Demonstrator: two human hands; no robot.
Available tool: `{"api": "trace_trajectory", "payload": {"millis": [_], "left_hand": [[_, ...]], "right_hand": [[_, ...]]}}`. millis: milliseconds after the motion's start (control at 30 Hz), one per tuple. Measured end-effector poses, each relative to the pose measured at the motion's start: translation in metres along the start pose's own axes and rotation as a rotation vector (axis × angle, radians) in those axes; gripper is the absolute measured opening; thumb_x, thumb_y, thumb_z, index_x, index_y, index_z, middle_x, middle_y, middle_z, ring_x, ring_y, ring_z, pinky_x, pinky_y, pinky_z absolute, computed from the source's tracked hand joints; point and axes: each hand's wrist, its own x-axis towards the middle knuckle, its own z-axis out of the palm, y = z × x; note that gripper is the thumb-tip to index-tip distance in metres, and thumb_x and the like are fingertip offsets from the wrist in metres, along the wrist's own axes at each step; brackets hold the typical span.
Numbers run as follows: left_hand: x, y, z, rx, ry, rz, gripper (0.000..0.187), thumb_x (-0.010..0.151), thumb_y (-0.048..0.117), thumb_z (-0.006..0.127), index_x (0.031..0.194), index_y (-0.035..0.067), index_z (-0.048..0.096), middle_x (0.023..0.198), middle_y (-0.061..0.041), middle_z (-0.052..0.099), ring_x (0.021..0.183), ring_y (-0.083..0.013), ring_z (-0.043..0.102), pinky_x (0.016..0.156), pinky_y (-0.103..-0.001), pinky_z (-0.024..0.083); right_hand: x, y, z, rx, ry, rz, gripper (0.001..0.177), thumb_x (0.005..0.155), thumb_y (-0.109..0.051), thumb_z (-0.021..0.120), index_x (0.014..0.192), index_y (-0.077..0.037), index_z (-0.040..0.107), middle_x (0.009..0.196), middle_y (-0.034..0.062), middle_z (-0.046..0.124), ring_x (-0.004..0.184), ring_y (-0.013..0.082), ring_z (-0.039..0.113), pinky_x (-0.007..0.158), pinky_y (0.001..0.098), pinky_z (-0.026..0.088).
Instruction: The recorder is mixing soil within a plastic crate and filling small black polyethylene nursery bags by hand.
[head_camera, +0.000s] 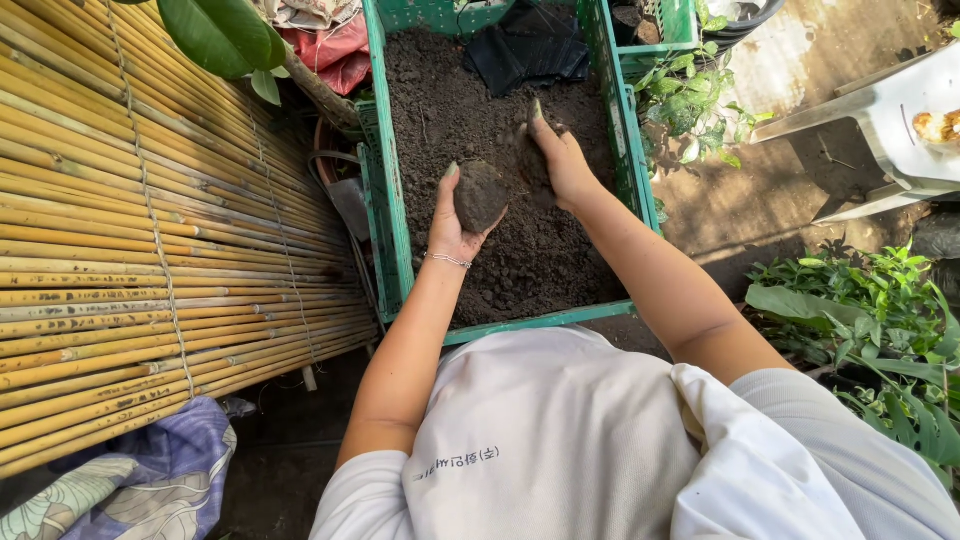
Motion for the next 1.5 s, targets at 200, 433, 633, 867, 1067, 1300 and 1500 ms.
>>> {"api": "trace_trajectory", "payload": {"millis": [200, 433, 633, 867, 1067, 1300, 1500], "left_hand": [[-0.005, 0.003, 0.012, 0.032, 0.024, -0.022, 0.075, 0.086, 0.062, 0.066, 0.133, 0.005, 0.054, 0.126, -0.016, 0.063, 0.112, -0.0303, 0.067, 0.087, -0.043, 0.064], [-0.008, 0.009, 0.024, -0.037, -0.058, -0.130, 0.073, 0.087, 0.065, 0.061, 0.130, 0.006, 0.060, 0.125, -0.015, 0.064, 0.111, -0.0277, 0.069, 0.091, -0.042, 0.064], [-0.008, 0.010, 0.031, -0.058, -0.032, -0.219, 0.067, 0.089, 0.065, 0.057, 0.128, 0.011, 0.060, 0.120, -0.012, 0.065, 0.106, -0.0251, 0.069, 0.086, -0.041, 0.064], [0.013, 0.005, 0.030, 0.053, -0.031, -0.215, 0.056, 0.092, 0.059, 0.043, 0.121, 0.015, 0.063, 0.115, -0.013, 0.069, 0.099, -0.0270, 0.073, 0.079, -0.041, 0.066], [0.037, -0.017, -0.015, 0.132, -0.122, -0.175, 0.042, 0.103, 0.041, 0.041, 0.113, 0.007, 0.063, 0.112, -0.016, 0.069, 0.097, -0.0260, 0.073, 0.082, -0.040, 0.066], [0.038, -0.029, -0.012, -0.105, -0.232, -0.243, 0.033, 0.109, 0.032, 0.041, 0.105, 0.009, 0.064, 0.101, -0.008, 0.068, 0.089, -0.0200, 0.070, 0.079, -0.036, 0.062], [0.048, -0.036, -0.006, -0.225, -0.110, -0.176, 0.027, 0.108, 0.028, 0.044, 0.097, 0.012, 0.062, 0.094, -0.006, 0.067, 0.083, -0.0182, 0.069, 0.074, -0.036, 0.062]], "right_hand": [[0.011, 0.029, -0.021, -0.417, 0.078, -0.193, 0.038, 0.107, -0.047, 0.055, 0.109, -0.010, 0.064, 0.098, 0.0023, 0.068, 0.083, 0.0086, 0.059, 0.073, 0.0263, 0.051], [-0.047, -0.031, 0.041, -0.961, -0.072, -0.594, 0.019, 0.104, -0.015, 0.061, 0.119, -0.004, 0.066, 0.111, 0.0094, 0.070, 0.105, 0.0205, 0.067, 0.093, 0.0354, 0.055], [-0.066, -0.054, 0.044, -1.171, -0.218, -0.783, 0.035, 0.093, -0.020, 0.080, 0.126, -0.015, 0.071, 0.134, 0.0127, 0.063, 0.126, 0.0335, 0.064, 0.107, 0.0438, 0.054], [-0.084, -0.065, 0.074, -1.417, -0.365, -0.848, 0.092, 0.059, -0.043, 0.093, 0.142, -0.017, 0.062, 0.149, 0.0198, 0.052, 0.132, 0.0442, 0.050, 0.107, 0.0559, 0.041], [-0.076, -0.018, 0.051, -1.439, -0.382, -1.099, 0.083, 0.067, -0.059, 0.091, 0.133, -0.014, 0.067, 0.134, 0.0123, 0.065, 0.129, 0.0399, 0.059, 0.102, 0.0538, 0.049], [-0.074, -0.004, 0.039, -1.320, -0.314, -1.301, 0.058, 0.071, -0.052, 0.090, 0.108, -0.010, 0.072, 0.122, 0.0084, 0.070, 0.117, 0.0342, 0.067, 0.099, 0.0481, 0.056], [-0.066, 0.003, 0.041, -1.200, -0.195, -1.172, 0.043, 0.075, -0.037, 0.088, 0.105, -0.010, 0.074, 0.115, 0.0070, 0.072, 0.111, 0.0309, 0.069, 0.095, 0.0417, 0.059]]}}
